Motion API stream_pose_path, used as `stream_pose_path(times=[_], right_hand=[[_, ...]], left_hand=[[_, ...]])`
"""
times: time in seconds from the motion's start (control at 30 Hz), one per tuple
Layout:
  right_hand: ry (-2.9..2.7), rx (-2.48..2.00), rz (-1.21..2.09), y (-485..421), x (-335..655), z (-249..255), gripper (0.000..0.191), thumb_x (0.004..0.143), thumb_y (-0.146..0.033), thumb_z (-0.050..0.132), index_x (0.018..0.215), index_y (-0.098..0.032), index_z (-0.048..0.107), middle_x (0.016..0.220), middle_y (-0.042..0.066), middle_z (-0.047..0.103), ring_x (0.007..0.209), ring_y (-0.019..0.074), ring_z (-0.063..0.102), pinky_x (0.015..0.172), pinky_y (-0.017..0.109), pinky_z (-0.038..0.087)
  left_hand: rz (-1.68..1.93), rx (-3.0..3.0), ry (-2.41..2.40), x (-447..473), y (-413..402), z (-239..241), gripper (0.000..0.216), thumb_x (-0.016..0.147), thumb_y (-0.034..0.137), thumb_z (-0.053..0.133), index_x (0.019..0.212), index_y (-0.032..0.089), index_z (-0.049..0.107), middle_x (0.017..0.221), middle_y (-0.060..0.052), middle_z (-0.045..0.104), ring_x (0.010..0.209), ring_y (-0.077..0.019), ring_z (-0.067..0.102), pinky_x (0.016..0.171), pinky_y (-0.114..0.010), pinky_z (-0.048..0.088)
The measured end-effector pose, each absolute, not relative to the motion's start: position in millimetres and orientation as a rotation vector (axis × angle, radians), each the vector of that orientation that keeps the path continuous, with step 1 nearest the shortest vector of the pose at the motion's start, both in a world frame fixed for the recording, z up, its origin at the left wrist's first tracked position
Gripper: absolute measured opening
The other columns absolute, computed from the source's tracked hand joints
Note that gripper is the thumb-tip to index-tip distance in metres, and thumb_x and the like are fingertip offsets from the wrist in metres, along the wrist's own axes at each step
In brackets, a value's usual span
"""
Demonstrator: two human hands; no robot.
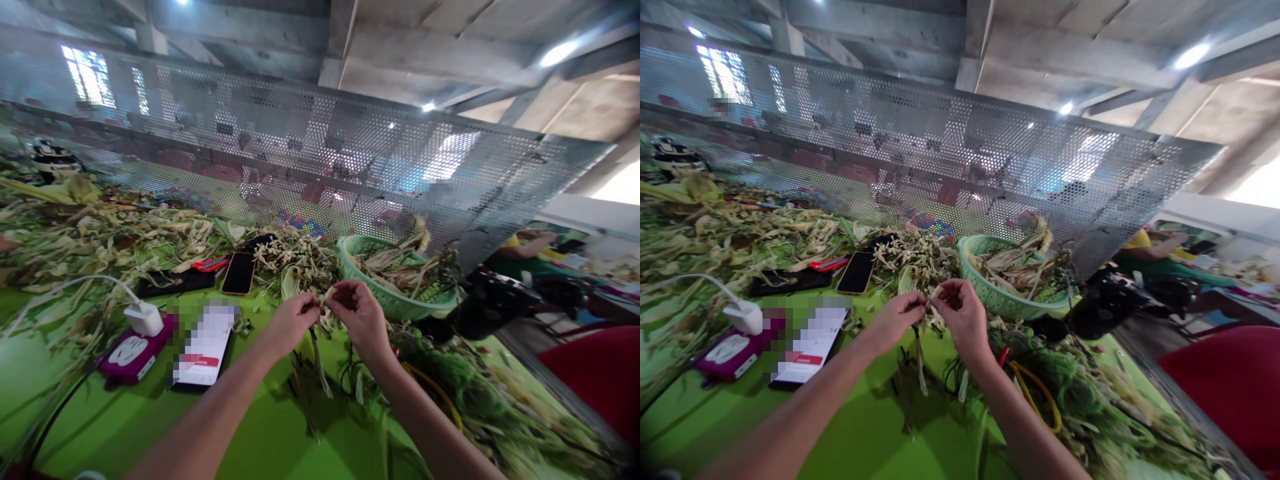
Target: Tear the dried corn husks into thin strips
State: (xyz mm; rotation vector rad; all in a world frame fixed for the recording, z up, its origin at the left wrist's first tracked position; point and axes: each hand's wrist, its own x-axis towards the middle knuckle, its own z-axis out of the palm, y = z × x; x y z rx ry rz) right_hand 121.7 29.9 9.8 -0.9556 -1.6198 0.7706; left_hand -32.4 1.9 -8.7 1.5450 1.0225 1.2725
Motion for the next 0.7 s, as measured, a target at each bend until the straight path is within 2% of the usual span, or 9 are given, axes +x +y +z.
stream_pose_path(times=[0.1, 0.2, 0.3, 0.47, 0.6, 0.7], right_hand=[[-1.59, -0.961, 0.925, 34.7, 124.8, 8.0, 0.04, 0.068, -0.038, 0.074, 0.098, -0.018, 0.056, 0.081, 0.003, 0.062, 0.072, 0.0159, 0.057, 0.064, 0.027, 0.047], [-1.637, -0.977, 1.051, 34.2, 126.8, 8.9, 0.028, 0.075, -0.041, 0.068, 0.089, -0.017, 0.061, 0.079, 0.002, 0.062, 0.071, 0.0155, 0.055, 0.065, 0.027, 0.046], [-1.666, -0.99, 1.022, 30.0, 125.4, 11.8, 0.023, 0.077, -0.04, 0.066, 0.079, -0.018, 0.061, 0.073, 0.001, 0.06, 0.069, 0.015, 0.053, 0.065, 0.027, 0.045], [-1.693, -1.039, 0.94, 23.2, 118.5, 14.6, 0.028, 0.077, -0.044, 0.064, 0.087, -0.019, 0.062, 0.076, 0.002, 0.061, 0.066, 0.0146, 0.052, 0.058, 0.024, 0.043], [-1.845, -1.094, 0.927, 21.8, 115.7, 10.1, 0.03, 0.078, -0.048, 0.062, 0.074, -0.018, 0.061, 0.064, -0.002, 0.055, 0.06, 0.0134, 0.048, 0.055, 0.024, 0.039], [-1.889, -1.093, 0.908, 22.9, 115.8, 5.3, 0.028, 0.076, -0.046, 0.064, 0.071, -0.019, 0.06, 0.063, -0.002, 0.054, 0.06, 0.014, 0.047, 0.056, 0.024, 0.039]], left_hand=[[1.255, 1.498, 0.984, -32.7, 1.9, -6.8, 0.014, 0.081, 0.028, 0.052, 0.077, 0.018, 0.061, 0.07, 0.001, 0.056, 0.069, -0.0144, 0.05, 0.066, -0.025, 0.039], [1.22, 1.486, 0.947, -33.0, 2.5, -6.6, 0.017, 0.081, 0.032, 0.054, 0.08, 0.017, 0.063, 0.075, 0.0, 0.06, 0.072, -0.0153, 0.052, 0.069, -0.025, 0.04], [1.219, 1.494, 0.929, -33.0, 3.7, -8.7, 0.022, 0.081, 0.037, 0.057, 0.084, 0.017, 0.066, 0.08, -0.003, 0.063, 0.076, -0.0173, 0.055, 0.072, -0.027, 0.041], [1.364, 1.229, 1.044, -35.3, 7.8, -12.5, 0.023, 0.074, 0.039, 0.065, 0.079, 0.017, 0.068, 0.079, -0.004, 0.064, 0.077, -0.0177, 0.057, 0.075, -0.028, 0.042], [1.422, 1.069, 0.985, -37.3, 10.9, -13.5, 0.025, 0.069, 0.04, 0.07, 0.078, 0.016, 0.071, 0.075, -0.003, 0.068, 0.078, -0.0173, 0.059, 0.079, -0.028, 0.042], [1.434, 0.959, 0.956, -37.4, 11.5, -13.8, 0.025, 0.063, 0.037, 0.075, 0.076, 0.016, 0.073, 0.073, -0.003, 0.07, 0.075, -0.0166, 0.06, 0.077, -0.027, 0.043]])
